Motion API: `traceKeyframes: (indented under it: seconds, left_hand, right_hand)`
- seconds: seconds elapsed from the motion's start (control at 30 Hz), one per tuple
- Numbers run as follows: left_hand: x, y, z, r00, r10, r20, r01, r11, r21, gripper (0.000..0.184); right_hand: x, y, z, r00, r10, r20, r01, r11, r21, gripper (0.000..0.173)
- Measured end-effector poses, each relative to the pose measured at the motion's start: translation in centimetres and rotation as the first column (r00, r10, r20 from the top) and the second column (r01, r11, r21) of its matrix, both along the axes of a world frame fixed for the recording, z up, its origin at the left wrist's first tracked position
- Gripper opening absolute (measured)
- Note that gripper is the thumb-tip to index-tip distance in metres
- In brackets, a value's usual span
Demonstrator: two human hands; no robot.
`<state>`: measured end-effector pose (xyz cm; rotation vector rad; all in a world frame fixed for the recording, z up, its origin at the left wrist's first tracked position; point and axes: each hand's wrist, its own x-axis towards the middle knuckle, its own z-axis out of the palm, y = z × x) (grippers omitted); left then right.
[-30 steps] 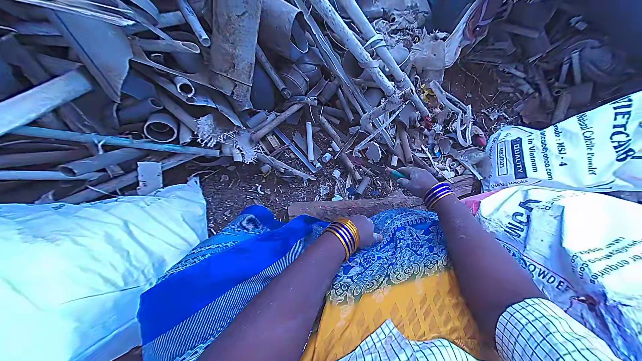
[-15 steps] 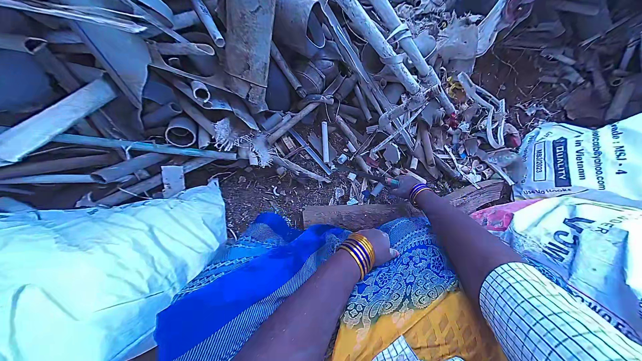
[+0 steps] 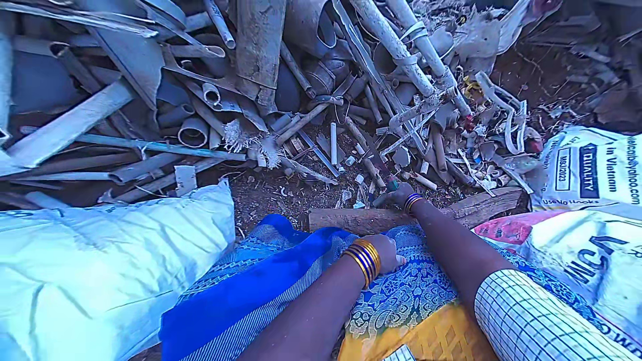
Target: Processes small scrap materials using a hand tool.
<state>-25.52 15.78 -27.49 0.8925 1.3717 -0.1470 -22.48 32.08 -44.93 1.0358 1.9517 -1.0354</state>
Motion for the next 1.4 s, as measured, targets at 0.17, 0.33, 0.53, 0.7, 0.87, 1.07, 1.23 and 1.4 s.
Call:
traceKeyframes:
  seconds: [0.17,0.33,0.53,0.7,0.87,1.07,1.23,1.4]
  left_hand:
    - [0.1,0.1,1.2,0.966,0.193,-0.173,-0.192,0.981,0.023,0.062]
    - [-0.3,-0.2,1.9,0.585,0.732,-0.349,-0.636,0.681,0.363,0.091]
    - [2.2,-1.8,5.4,0.448,0.887,-0.115,-0.555,0.376,0.742,0.049]
    - [3.4,-4.5,6.6,0.449,0.868,-0.210,-0.519,0.445,0.729,0.049]
    - [2.5,-10.8,12.4,0.224,0.937,-0.267,-0.446,0.342,0.827,0.046]
    - [-4.4,-26.3,23.3,-0.610,0.792,-0.028,0.309,0.270,0.912,0.038]
    - [-6.2,-36.0,31.0,-0.772,0.565,-0.293,-0.101,0.346,0.933,0.068]
    - [-5.8,-32.8,27.6,-0.637,0.734,-0.236,0.078,0.366,0.927,0.075]
  right_hand:
    - [0.3,0.3,4.8,0.959,-0.180,-0.218,0.186,0.983,0.006,0.036]
    - [1.8,0.4,13.6,0.739,-0.594,-0.317,0.436,0.781,-0.447,0.023]
    - [6.4,-2.5,23.0,0.790,-0.314,-0.527,0.412,0.908,0.076,0.045]
    - [13.4,-7.6,23.1,0.825,-0.222,-0.519,0.151,0.973,-0.176,0.037]
    - [16.3,-10.3,21.4,0.523,-0.718,-0.459,0.575,0.695,-0.431,0.027]
    - [16.6,-7.7,18.7,0.405,-0.772,-0.491,0.758,0.583,-0.293,0.028]
    - [16.3,-8.9,19.8,0.504,-0.729,-0.464,0.694,0.661,-0.285,0.033]
    - [16.4,-9.1,20.4,0.596,-0.698,-0.398,0.638,0.712,-0.294,0.036]
